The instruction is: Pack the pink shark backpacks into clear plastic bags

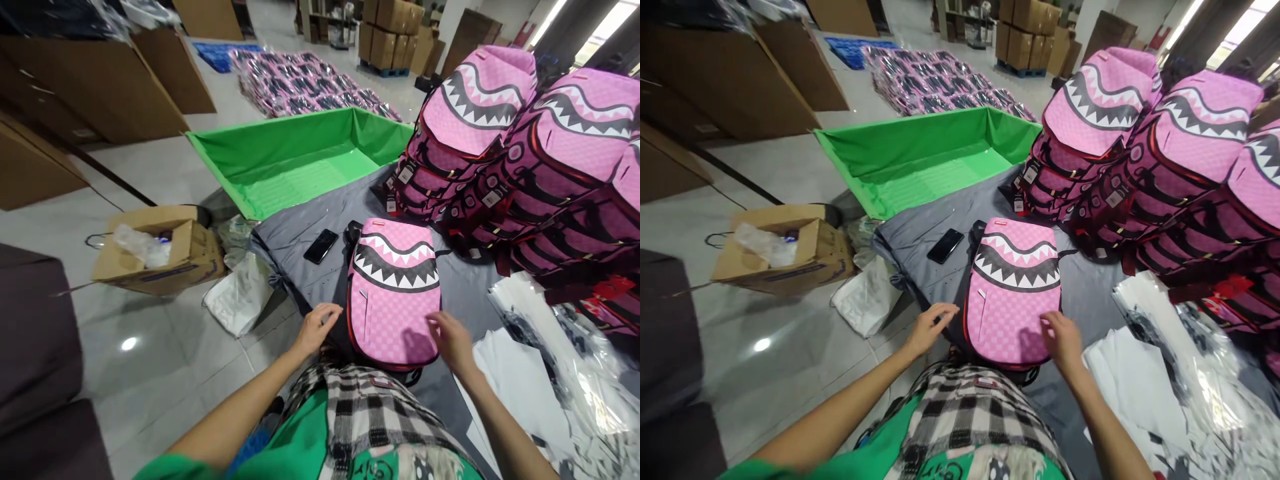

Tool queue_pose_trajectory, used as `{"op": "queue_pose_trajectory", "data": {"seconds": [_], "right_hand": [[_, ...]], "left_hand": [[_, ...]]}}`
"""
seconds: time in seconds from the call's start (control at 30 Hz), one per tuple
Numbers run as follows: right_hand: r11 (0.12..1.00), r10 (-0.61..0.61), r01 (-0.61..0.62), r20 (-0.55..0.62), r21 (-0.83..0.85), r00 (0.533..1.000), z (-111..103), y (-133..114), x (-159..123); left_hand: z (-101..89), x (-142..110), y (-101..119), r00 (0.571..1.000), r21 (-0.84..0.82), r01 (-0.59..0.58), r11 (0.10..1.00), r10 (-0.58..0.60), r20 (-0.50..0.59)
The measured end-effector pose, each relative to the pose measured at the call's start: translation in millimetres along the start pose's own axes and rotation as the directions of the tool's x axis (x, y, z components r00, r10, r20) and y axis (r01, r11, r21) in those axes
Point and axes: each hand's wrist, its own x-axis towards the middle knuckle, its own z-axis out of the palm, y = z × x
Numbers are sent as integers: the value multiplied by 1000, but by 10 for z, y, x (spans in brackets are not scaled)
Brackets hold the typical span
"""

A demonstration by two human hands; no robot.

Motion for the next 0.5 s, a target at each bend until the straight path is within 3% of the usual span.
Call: {"op": "queue_pose_trajectory", "data": {"seconds": [0.07,0.13,0.23,0.3,0.4,0.5], "right_hand": [[996,-89,89,187,9,978,274,-555,466],[978,-85,134,282,-161,956,581,-1038,903],[916,-59,177,315,-359,947,889,-1391,1298],[891,-93,222,320,-395,943,988,-1370,1343],[864,-238,356,335,-356,912,1117,-1115,1132],[820,-507,560,304,-118,807,1256,-825,767]], "left_hand": [[167,278,-129,984,-134,136,982,-150,-99],[384,570,-191,970,-211,190,959,-216,-108],[638,828,-213,965,-234,182,955,-219,-144],[742,864,-274,959,-258,174,950,-223,-172],[846,873,-451,958,-356,153,922,-227,-177],[912,944,-551,935,-459,203,865,-311,-173]]}}
